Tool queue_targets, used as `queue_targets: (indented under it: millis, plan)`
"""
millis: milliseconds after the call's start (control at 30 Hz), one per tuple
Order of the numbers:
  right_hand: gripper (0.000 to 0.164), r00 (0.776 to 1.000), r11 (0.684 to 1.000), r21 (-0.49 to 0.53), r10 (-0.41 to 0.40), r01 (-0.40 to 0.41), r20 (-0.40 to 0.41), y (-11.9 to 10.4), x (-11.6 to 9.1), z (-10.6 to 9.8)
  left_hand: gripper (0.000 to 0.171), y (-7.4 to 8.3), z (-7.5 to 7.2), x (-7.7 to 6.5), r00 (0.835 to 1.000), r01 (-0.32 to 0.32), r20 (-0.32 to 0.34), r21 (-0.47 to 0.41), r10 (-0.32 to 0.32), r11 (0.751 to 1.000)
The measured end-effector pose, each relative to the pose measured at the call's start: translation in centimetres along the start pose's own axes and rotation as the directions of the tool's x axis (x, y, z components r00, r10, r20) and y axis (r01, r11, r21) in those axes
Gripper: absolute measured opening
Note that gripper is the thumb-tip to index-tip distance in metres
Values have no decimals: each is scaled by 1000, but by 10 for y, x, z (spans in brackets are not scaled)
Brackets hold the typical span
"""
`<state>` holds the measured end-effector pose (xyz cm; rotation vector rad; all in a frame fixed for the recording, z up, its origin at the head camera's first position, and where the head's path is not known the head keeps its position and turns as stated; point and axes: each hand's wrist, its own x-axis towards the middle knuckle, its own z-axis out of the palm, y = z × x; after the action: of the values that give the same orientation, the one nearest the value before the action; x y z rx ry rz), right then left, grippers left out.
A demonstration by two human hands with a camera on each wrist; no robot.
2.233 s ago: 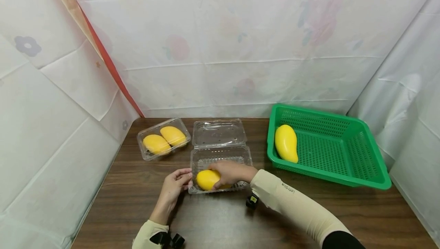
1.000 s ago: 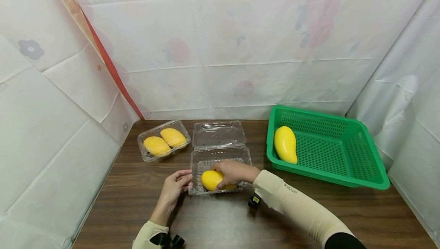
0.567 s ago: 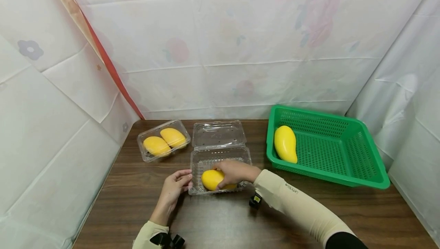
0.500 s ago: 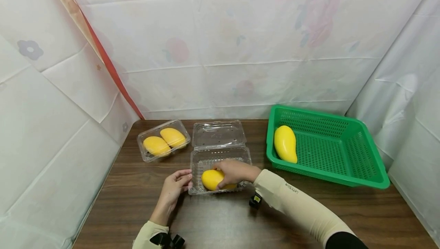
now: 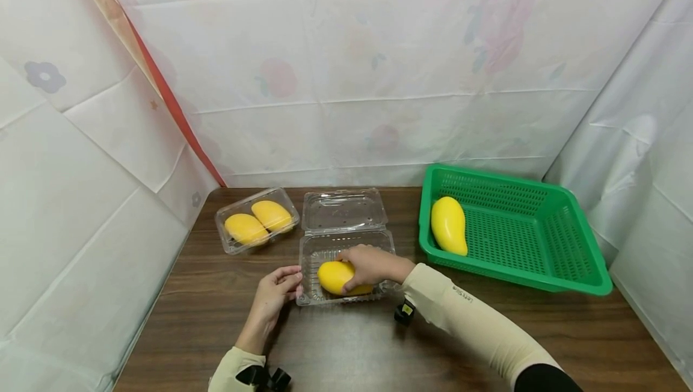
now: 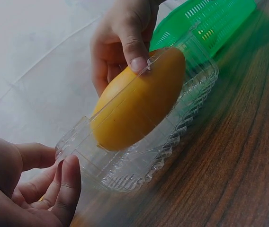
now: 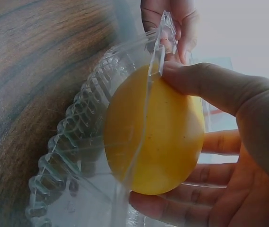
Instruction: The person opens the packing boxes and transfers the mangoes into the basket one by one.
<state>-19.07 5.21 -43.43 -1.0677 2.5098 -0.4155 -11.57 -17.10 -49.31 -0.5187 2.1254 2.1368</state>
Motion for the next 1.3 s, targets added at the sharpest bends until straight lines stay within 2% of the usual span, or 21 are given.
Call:
queue_targets:
  millis: [733, 1067, 1300]
  plan:
    - [68, 997, 999, 34, 14, -11, -72, 4, -13, -16, 31, 0, 0, -1, 1000, 3, -11, 1, -3, 1000]
    - [67, 995, 999, 29, -12, 15, -101, 7, -16, -24, 30, 0, 1, -1, 1000, 2, -10, 5, -2, 1000]
    - [69, 993, 999, 44, -2, 7, -115, 8, -19, -30, 31, 0, 1, -1, 1000, -12, -1, -18, 12, 1000]
